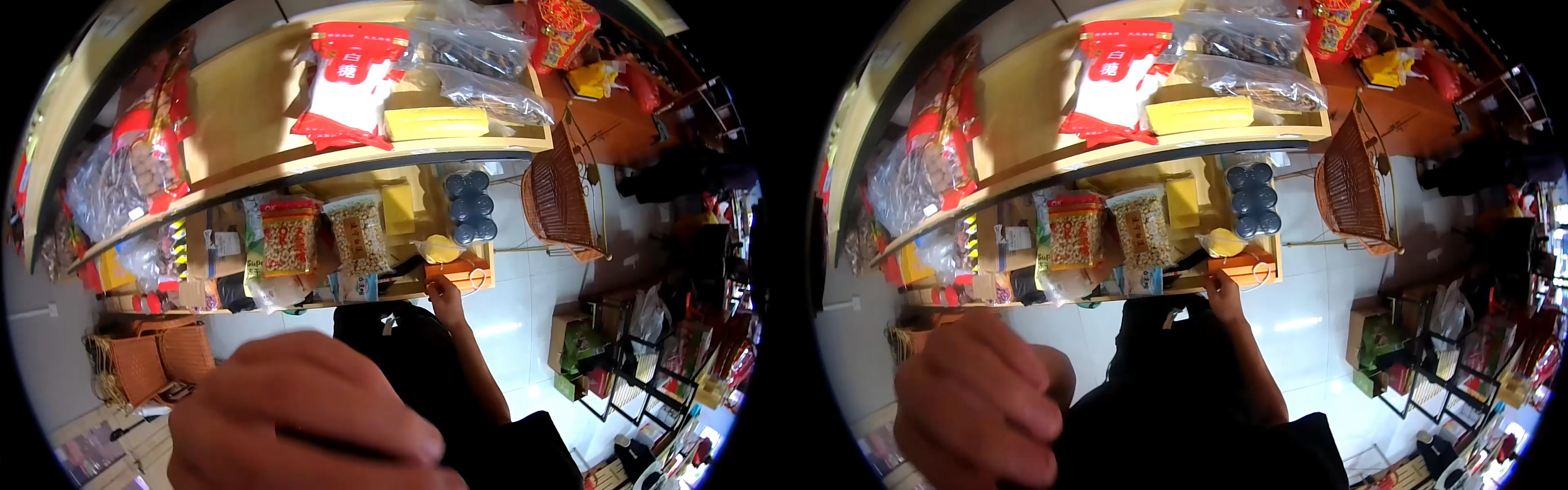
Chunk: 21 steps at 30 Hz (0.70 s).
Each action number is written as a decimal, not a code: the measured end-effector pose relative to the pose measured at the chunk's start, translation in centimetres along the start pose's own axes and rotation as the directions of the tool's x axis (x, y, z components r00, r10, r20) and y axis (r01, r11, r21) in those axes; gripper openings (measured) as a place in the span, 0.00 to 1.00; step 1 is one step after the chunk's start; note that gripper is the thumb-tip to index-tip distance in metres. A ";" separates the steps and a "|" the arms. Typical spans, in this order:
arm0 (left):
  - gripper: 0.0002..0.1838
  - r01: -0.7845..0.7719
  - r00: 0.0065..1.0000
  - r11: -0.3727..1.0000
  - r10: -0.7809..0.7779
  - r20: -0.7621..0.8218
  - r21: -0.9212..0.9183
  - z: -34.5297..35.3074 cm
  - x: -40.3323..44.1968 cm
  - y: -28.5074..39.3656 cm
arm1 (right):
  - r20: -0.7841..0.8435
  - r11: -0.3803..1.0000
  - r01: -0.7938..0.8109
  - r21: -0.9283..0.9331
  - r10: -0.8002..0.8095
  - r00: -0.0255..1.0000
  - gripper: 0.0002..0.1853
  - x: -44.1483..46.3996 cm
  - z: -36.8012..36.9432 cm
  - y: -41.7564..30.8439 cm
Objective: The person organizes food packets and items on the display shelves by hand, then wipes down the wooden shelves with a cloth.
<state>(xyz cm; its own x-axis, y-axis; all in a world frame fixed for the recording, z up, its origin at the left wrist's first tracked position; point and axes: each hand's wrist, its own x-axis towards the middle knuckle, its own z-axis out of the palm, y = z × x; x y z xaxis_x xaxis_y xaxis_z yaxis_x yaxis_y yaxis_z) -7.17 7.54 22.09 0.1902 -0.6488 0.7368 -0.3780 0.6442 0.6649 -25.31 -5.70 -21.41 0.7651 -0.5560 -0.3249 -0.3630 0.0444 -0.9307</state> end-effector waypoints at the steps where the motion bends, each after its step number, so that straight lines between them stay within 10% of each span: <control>1: 0.10 -0.040 0.999 0.999 0.039 -0.028 -0.028 0.7 -0.1 0.2 | 0.030 0.995 0.044 -0.088 -0.041 0.999 0.09 0.5 -0.2 -0.8; 21: 0.09 -0.164 0.986 0.985 0.166 -0.028 0.054 1.1 0.2 5.2 | 0.241 0.903 0.329 -0.277 -0.266 0.933 0.12 7.3 0.5 -8.4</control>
<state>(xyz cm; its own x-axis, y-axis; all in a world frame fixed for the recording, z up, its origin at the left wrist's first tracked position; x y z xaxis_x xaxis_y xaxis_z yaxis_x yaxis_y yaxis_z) -10.08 10.29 25.59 0.1503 -0.5216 0.8398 -0.4525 0.7190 0.5276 -16.40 -9.76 -16.04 0.9390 -0.3303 -0.0960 -0.2232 -0.3728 -0.9007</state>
